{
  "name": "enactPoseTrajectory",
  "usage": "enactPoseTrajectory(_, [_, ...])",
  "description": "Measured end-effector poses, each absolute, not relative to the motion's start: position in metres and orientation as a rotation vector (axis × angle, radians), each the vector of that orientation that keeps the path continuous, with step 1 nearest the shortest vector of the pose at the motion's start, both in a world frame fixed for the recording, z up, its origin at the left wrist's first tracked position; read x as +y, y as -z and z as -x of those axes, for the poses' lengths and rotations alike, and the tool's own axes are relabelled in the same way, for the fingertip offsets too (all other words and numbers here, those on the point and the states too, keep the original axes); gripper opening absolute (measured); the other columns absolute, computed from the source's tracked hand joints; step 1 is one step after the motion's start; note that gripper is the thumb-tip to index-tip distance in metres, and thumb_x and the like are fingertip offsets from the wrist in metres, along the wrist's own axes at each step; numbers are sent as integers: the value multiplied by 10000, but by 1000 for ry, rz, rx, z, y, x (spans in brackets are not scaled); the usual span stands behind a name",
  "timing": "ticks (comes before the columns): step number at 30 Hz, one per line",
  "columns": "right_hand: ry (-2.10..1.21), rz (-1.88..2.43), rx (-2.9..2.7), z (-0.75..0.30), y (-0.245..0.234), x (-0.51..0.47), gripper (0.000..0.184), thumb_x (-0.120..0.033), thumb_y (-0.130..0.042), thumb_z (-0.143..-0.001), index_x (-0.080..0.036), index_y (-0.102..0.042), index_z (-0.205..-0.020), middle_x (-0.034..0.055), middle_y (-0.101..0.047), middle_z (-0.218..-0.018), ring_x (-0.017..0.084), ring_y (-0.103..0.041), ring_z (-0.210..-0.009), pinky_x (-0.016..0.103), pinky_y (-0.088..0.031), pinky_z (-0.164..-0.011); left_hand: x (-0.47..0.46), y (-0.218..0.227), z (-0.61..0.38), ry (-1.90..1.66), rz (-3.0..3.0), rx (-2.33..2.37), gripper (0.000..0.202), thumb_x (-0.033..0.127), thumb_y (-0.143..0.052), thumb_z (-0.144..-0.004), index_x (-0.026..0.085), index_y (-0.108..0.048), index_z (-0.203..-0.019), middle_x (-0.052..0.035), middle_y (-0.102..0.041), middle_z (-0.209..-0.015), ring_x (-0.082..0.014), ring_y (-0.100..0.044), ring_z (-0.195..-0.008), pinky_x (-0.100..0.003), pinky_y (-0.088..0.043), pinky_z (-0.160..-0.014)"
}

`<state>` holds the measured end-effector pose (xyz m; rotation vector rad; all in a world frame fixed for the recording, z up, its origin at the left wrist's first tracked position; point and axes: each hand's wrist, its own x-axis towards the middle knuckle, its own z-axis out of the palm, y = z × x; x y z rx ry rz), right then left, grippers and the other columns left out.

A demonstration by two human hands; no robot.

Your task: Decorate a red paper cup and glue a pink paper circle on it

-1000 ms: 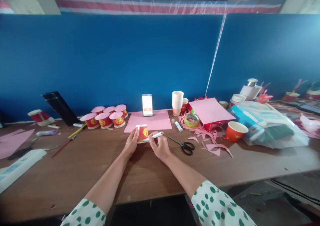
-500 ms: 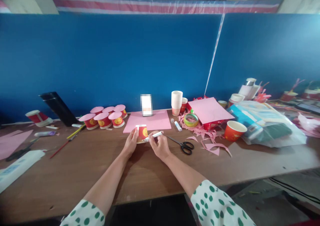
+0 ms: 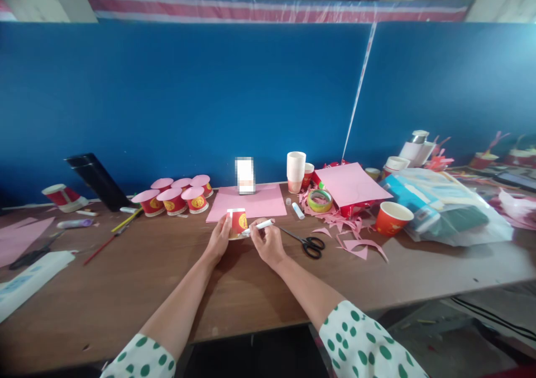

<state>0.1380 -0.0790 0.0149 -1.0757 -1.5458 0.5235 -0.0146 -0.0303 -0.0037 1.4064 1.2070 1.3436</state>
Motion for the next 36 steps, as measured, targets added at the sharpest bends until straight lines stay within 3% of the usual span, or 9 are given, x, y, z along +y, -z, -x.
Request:
enactPoseTrajectory(29, [-445, 1130, -1625, -138, -16, -81, 220, -339, -425, -860, -175, -517, -744, -12, -519, -561, 103, -461, -467, 207, -362, -456, -36, -5, 14, -1368, -1362, 1129, 470, 532, -466, -789, 158, -559, -1057, -54, -631, -925, -183, -589, -853, -285, -464, -768])
enactPoseTrajectory(36, [-417, 1087, -1673, -140, -16, -83, 209, -329, -414, -875, -184, -528, -778, 15, -571, -628, 125, -520, -530, 216, -403, -491, -34, -4, 17, -1341, -1382, 1166, 540, 467, -683, -628, 146, -540, -1039, -60, -638, -884, -181, -607, -765, -299, -487, -700])
